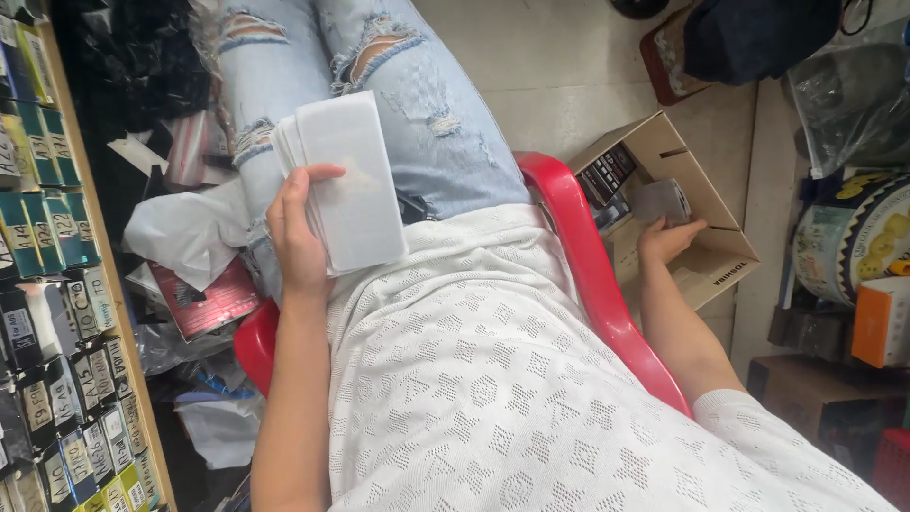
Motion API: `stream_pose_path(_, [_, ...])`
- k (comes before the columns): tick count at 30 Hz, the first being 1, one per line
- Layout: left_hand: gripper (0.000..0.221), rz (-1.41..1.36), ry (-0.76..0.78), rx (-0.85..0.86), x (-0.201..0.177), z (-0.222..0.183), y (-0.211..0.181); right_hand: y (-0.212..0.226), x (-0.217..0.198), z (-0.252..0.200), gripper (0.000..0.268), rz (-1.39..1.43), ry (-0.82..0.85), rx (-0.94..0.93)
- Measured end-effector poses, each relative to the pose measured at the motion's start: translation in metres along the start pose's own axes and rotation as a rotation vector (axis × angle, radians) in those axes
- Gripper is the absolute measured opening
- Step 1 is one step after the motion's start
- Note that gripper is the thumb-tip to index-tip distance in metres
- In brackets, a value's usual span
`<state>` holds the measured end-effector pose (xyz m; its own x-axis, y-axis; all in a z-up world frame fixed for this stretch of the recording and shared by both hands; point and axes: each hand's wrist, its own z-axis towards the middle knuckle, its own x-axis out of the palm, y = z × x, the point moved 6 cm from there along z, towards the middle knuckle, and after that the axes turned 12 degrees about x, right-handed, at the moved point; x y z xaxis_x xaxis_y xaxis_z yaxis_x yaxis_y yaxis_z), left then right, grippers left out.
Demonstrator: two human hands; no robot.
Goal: Unpacking screen protectors from their retail boxes and stacking the inner protective sleeves.
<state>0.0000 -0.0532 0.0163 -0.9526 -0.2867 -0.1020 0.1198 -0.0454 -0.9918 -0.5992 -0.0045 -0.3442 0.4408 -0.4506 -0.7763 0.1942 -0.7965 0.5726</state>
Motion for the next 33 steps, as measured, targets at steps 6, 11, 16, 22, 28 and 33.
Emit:
stream_pose_path(6, [0.042,0.025,0.077,-0.024,0.010,0.008,-0.001,0.003,-0.021,-0.017,0.076,0.000,0.112,0.085])
stream_pose_path(11, [0.033,-0.031,0.088,-0.046,0.012,0.028,-0.006,-0.038,-0.007,0.016,0.070,0.063,0.235,0.201])
stream_pose_path(16, [0.032,-0.057,0.102,-0.078,0.021,0.055,-0.011,0.164,-0.072,-0.130,0.049,0.172,0.564,0.112])
stream_pose_path(22, [0.030,-0.064,0.124,-0.070,0.026,0.084,-0.019,0.289,-0.108,-0.262,0.046,-0.021,0.896,-0.103])
stream_pose_path(28, [0.027,-0.109,0.078,-0.109,0.029,0.089,-0.017,0.295,-0.115,-0.285,0.045,-0.192,0.779,-0.546])
stream_pose_path(33, [0.024,-0.096,0.083,-0.072,0.033,0.090,-0.020,0.295,-0.112,-0.295,0.048,-0.227,0.836,-0.712])
